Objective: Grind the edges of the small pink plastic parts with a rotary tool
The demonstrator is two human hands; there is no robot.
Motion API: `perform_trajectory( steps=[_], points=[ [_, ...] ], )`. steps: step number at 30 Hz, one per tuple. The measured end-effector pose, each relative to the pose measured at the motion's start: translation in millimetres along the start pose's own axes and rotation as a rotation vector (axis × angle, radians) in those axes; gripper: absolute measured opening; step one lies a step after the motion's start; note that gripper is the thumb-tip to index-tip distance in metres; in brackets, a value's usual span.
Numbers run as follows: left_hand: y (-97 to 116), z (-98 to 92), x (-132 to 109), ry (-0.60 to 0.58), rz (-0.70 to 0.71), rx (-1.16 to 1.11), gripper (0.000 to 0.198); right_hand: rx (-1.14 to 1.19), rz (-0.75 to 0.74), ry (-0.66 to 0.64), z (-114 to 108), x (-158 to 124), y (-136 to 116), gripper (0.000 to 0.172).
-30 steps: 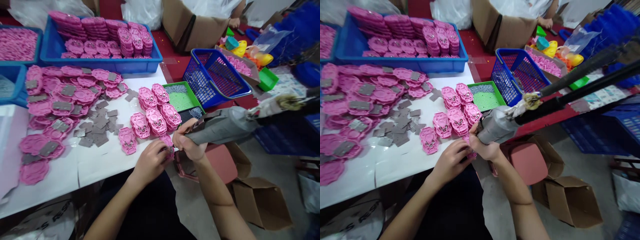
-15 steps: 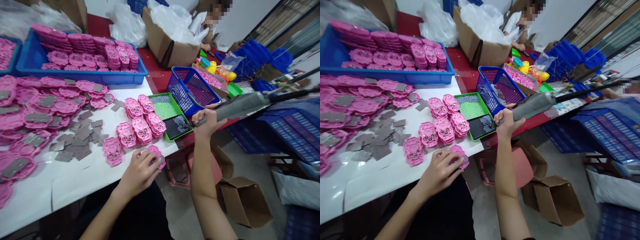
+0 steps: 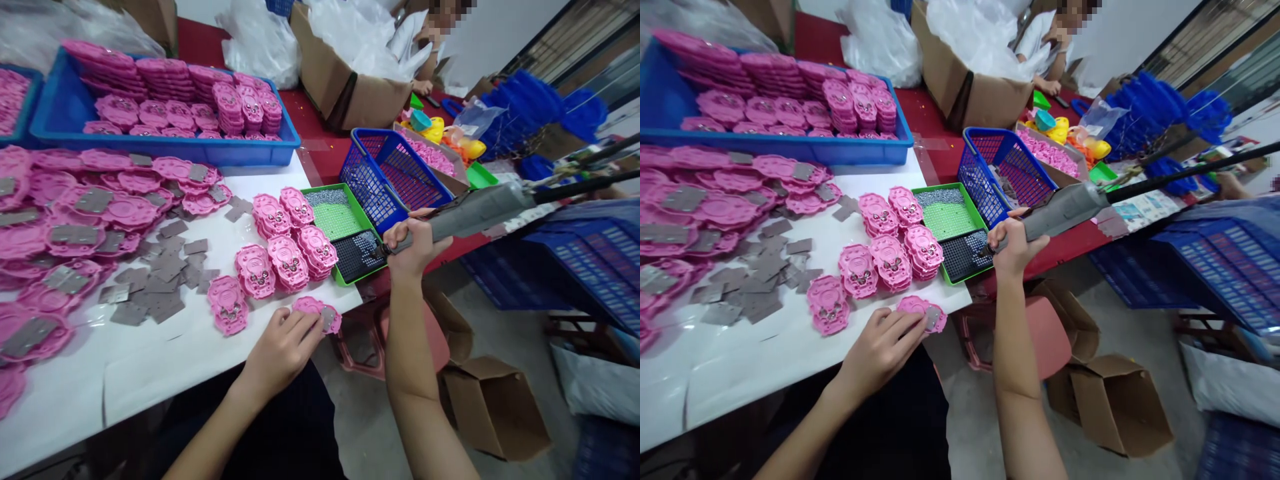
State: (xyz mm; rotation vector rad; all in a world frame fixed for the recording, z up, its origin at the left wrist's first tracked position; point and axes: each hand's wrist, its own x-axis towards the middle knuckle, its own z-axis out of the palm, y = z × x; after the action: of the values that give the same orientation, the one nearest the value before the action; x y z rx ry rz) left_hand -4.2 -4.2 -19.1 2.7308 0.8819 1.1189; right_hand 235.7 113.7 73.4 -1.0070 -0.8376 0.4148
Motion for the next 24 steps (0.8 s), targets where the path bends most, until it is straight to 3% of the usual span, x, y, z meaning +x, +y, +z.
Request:
perform_trajectory(
  steps=[8, 24],
  points=[
    [1.2, 0.5, 2.5, 0.078, -0.011, -0.005, 0.011, -0.001, 0.017, 0.010, 3.7, 0.9, -0.4, 0.013],
    [-0.6, 2.5, -0.1, 0.013, 0.014, 0.022, 0.025, -0.042, -0.028, 0.026, 4.5, -7.7, 1.4, 0.008]
  ],
)
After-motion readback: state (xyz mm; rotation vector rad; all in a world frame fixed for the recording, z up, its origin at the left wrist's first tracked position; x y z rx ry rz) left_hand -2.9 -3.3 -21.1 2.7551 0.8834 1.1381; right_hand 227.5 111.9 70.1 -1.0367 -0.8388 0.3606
